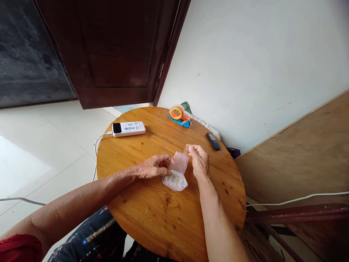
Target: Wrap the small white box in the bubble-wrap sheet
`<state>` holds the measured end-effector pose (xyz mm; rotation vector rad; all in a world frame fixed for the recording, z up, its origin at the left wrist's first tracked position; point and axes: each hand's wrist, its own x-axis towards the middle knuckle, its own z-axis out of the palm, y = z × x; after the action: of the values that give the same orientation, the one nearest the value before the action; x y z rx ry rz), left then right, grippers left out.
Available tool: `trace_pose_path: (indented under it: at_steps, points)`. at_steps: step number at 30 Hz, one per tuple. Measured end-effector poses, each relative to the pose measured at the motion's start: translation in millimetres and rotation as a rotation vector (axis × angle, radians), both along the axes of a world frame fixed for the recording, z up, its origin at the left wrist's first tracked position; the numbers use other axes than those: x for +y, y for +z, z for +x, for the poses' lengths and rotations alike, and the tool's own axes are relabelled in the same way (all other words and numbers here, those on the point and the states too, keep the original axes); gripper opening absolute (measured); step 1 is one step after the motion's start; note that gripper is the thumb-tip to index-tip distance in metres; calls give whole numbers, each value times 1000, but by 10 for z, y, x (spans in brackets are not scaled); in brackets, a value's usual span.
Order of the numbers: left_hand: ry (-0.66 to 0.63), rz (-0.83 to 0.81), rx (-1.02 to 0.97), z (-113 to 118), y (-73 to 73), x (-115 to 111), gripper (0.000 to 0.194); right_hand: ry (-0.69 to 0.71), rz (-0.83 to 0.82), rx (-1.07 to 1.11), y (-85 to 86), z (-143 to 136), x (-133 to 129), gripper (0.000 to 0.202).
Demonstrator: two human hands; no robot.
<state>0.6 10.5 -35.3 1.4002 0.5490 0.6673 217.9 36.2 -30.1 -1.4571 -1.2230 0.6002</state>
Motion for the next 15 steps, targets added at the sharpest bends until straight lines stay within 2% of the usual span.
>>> trace_pose_path:
  at_steps: [3,6,8,11,13,15]
  points:
    - [-8,-31,3,10,-13,39,50,-35,31,6,-15,13,-82,34]
    - [22,-29,26,-13,36,53,56,-5,110,46,152,-9,-232,29]
    - [70,-35,67,-36,84,50,59,152,89,49,294,-51,-340,26]
    - [113,-40,58,-55,122,45,62,461,-129,-35,415,-123,-447,27]
    - [131,-70,10,-52,110,47,58,535,-232,-106,406,-161,-463,27]
    - [152,-114,-43,-41,77,54,55,502,-255,-176,351,-184,-444,26]
